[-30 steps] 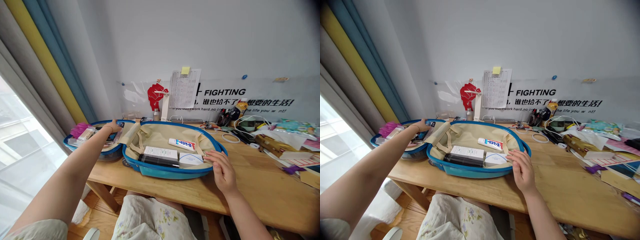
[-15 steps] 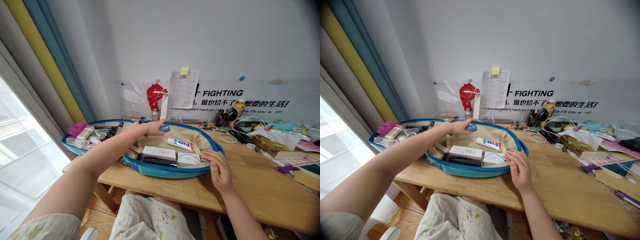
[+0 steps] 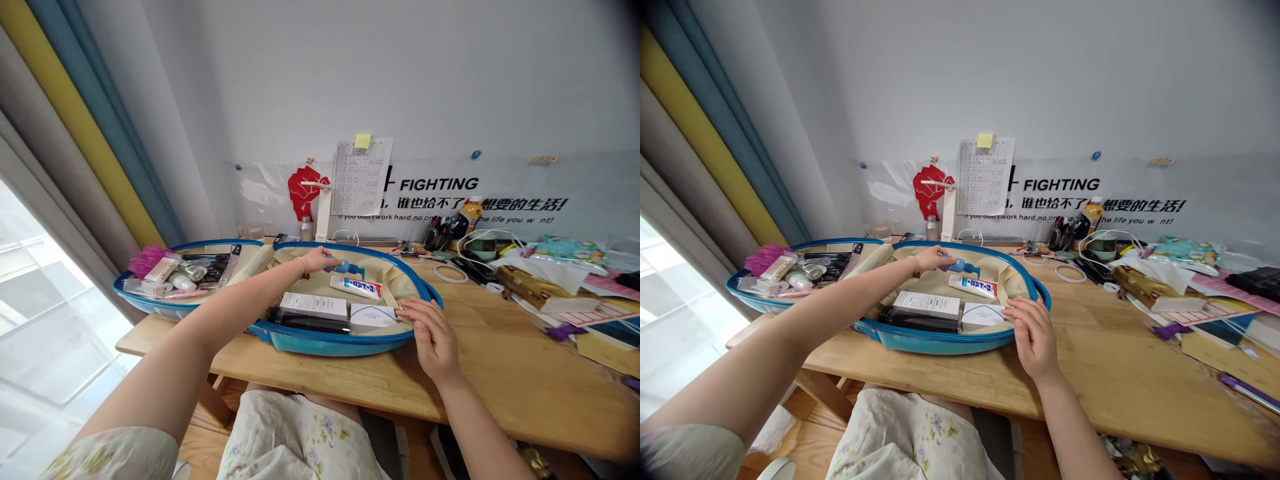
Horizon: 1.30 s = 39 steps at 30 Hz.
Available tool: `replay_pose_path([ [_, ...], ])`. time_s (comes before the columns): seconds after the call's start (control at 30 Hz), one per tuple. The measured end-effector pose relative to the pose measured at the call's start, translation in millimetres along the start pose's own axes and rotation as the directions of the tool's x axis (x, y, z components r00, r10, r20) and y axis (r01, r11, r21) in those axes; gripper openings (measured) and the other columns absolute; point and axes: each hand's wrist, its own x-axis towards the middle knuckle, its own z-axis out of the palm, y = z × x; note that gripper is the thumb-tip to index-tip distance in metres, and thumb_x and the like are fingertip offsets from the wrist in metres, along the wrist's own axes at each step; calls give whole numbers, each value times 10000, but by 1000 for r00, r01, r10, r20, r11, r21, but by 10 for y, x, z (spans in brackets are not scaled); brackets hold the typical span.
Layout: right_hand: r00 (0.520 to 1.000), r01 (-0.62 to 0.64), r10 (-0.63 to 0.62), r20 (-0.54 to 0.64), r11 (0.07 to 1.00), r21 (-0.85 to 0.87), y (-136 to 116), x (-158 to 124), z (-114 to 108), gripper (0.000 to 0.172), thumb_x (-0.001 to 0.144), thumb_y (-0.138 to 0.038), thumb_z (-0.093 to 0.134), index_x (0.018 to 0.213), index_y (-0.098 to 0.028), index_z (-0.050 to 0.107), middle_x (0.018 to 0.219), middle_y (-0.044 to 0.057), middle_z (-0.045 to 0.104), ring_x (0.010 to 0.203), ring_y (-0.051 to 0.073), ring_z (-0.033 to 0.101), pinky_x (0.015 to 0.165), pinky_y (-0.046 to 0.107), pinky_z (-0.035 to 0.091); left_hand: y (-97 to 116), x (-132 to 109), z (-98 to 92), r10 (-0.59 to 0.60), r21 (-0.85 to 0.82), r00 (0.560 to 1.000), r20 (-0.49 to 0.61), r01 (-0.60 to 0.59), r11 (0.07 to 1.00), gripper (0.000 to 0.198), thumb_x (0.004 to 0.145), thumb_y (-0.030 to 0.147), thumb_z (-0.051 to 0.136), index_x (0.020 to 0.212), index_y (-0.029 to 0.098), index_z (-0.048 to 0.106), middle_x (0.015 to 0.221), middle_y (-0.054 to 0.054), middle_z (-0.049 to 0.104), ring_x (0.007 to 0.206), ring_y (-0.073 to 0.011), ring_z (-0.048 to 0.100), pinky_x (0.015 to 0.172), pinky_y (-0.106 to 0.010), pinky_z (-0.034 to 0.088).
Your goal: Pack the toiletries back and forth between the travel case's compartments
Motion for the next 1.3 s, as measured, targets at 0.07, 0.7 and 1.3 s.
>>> replay_pose_path([
  [0.07,1000,13,-13,-6,1000,3,-4,4,-2,309,948,-268,402,943,-258,711,1031,46,732,1087,219,652,1042,468,427,-80,-17,86,-39,-8,997,72,40,999,477,822,472,704,1135,156,530,967,-86,711,784,-142,672,636,-205,493],
  [0.7,999,39,-39,-10,999,3,-49,35,-12,305,950,-251,404,954,-261,709,1034,42,730,1072,213,656,1030,449,430,-234,23,292,-102,278,975,195,45,960,448,773,522,672,1154,286,667,884,-24,714,696,-171,639,562,-234,469],
  [1.3,999,42,-42,-30,999,0,-47,34,3,311,944,-248,399,944,-260,710,1021,42,733,1071,219,659,1026,446,430,-136,-25,415,110,530,963,246,-228,817,411,903,349,584,1304,265,550,1249,-33,640,1093,-196,622,976,-296,459],
])
